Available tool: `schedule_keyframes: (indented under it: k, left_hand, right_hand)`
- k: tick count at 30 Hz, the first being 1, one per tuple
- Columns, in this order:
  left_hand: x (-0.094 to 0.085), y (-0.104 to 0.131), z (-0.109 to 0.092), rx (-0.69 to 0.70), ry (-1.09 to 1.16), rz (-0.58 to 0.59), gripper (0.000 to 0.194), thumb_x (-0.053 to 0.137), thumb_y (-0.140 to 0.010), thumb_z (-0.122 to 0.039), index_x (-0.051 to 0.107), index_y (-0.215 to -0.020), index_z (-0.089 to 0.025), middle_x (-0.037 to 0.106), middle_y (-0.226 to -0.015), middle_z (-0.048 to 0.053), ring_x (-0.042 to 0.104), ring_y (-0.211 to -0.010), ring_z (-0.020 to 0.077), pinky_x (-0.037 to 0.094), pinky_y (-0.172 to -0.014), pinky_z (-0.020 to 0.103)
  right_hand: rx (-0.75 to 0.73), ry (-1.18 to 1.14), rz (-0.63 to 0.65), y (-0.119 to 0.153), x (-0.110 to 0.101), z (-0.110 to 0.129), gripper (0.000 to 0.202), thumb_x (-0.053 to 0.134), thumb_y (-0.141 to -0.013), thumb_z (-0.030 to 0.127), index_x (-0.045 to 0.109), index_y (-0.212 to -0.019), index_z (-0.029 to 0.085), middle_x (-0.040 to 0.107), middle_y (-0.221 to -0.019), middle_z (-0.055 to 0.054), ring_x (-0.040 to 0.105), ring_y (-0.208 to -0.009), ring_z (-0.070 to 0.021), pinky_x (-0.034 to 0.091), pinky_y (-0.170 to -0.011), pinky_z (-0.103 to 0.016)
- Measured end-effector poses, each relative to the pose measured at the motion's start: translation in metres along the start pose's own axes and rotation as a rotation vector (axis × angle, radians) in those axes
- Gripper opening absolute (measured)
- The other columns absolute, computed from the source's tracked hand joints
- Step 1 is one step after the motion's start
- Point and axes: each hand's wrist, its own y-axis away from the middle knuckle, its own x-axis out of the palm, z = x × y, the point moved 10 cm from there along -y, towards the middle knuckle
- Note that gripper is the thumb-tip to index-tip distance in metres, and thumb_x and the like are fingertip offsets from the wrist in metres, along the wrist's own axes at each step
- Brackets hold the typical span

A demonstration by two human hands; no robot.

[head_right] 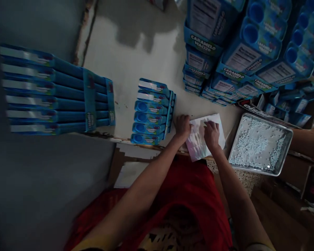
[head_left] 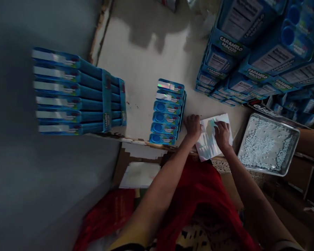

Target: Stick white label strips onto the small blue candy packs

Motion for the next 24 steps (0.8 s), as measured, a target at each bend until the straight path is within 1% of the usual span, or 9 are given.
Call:
schedule_keyframes:
  k: [4, 7, 9, 12, 14, 16, 18, 21, 24]
  left_hand:
    - [0.013, -0.005, 0.012, -0.037, 0.135, 0.027, 0.008, 0.064, -0.094, -0.019, 0.073, -0.096, -0.019, 0.072, -0.119, 0.017, 0.062, -0.119, 0.0325, 0.044, -0.101, 0.042]
    - [0.021, -0.003, 0.02, -0.101, 0.277, 0.039, 0.007, 0.067, -0.095, -0.027, 0.071, -0.092, -0.022, 0.076, -0.104, 0.013, 0.068, -0.102, 0.0279, 0.046, -0.091, 0.036]
    - [0.024, -0.004, 0.026, -0.134, 0.316, 0.048, 0.007, 0.068, -0.094, -0.028, 0.07, -0.09, -0.022, 0.076, -0.098, 0.01, 0.069, -0.095, 0.0255, 0.046, -0.086, 0.033]
    - [0.024, -0.007, 0.036, -0.159, 0.354, 0.041, 0.005, 0.067, -0.091, -0.024, 0.069, -0.088, -0.021, 0.077, -0.097, 0.008, 0.069, -0.092, 0.0225, 0.045, -0.082, 0.029]
    - [0.022, -0.008, 0.042, -0.172, 0.352, 0.023, 0.004, 0.067, -0.091, -0.024, 0.069, -0.089, -0.02, 0.077, -0.097, 0.008, 0.069, -0.091, 0.0219, 0.046, -0.081, 0.028]
    - [0.019, -0.008, 0.045, -0.171, 0.31, 0.005, 0.005, 0.067, -0.092, -0.024, 0.07, -0.092, -0.02, 0.078, -0.098, 0.008, 0.07, -0.093, 0.023, 0.047, -0.084, 0.03]
    - [0.015, -0.006, 0.042, -0.156, 0.251, -0.009, 0.008, 0.064, -0.094, -0.024, 0.071, -0.097, -0.02, 0.078, -0.101, 0.01, 0.071, -0.098, 0.0255, 0.048, -0.089, 0.033]
    - [-0.003, 0.004, 0.027, -0.087, 0.184, -0.116, 0.018, 0.057, -0.097, -0.02, 0.073, -0.107, -0.019, 0.077, -0.117, 0.017, 0.068, -0.118, 0.0315, 0.047, -0.104, 0.042]
    - [-0.028, 0.032, 0.002, 0.075, 0.294, -0.267, 0.024, 0.059, -0.097, -0.025, 0.074, -0.115, -0.019, 0.068, -0.142, 0.018, 0.055, -0.14, 0.035, 0.038, -0.12, 0.05]
  right_hand:
    - [-0.139, 0.08, 0.177, -0.017, 0.043, 0.016, 0.046, 0.045, -0.105, 0.02, 0.065, -0.147, 0.016, 0.064, -0.148, -0.018, 0.051, -0.128, -0.035, 0.044, -0.109, -0.049]
    - [-0.185, 0.096, 0.244, -0.02, 0.066, 0.018, 0.047, 0.046, -0.106, 0.02, 0.063, -0.15, 0.019, 0.063, -0.152, -0.016, 0.05, -0.131, -0.0363, 0.042, -0.109, -0.05]
    - [-0.227, 0.08, 0.26, -0.015, 0.073, 0.018, 0.049, 0.044, -0.105, 0.017, 0.061, -0.151, 0.018, 0.06, -0.157, -0.016, 0.048, -0.136, -0.0356, 0.04, -0.112, -0.05]
    - [-0.295, 0.043, 0.264, 0.004, 0.072, 0.019, 0.05, 0.044, -0.105, 0.014, 0.06, -0.151, 0.015, 0.057, -0.161, -0.016, 0.047, -0.143, -0.033, 0.036, -0.117, -0.048]
    - [-0.293, 0.041, 0.263, 0.018, 0.064, 0.017, 0.044, 0.046, -0.105, 0.016, 0.066, -0.144, 0.017, 0.065, -0.151, -0.016, 0.052, -0.138, -0.0323, 0.036, -0.115, -0.047]
    - [-0.237, 0.067, 0.252, 0.031, 0.049, 0.013, 0.035, 0.051, -0.105, 0.022, 0.075, -0.13, 0.02, 0.076, -0.13, -0.014, 0.059, -0.125, -0.0324, 0.039, -0.108, -0.047]
    - [-0.138, 0.087, 0.215, 0.041, 0.027, 0.009, 0.026, 0.057, -0.103, 0.026, 0.081, -0.113, 0.022, 0.079, -0.109, -0.013, 0.063, -0.111, -0.0311, 0.041, -0.099, -0.045]
    - [0.066, -0.005, 0.118, 0.053, -0.018, 0.005, 0.017, 0.064, -0.097, 0.025, 0.08, -0.097, 0.022, 0.075, -0.085, -0.008, 0.064, -0.091, -0.0254, 0.043, -0.089, -0.04]
    - [0.31, -0.384, 0.109, 0.065, -0.049, 0.004, 0.012, 0.072, -0.091, 0.033, 0.077, -0.092, 0.022, 0.058, -0.062, 0.003, 0.054, -0.065, -0.0168, 0.048, -0.076, -0.036]
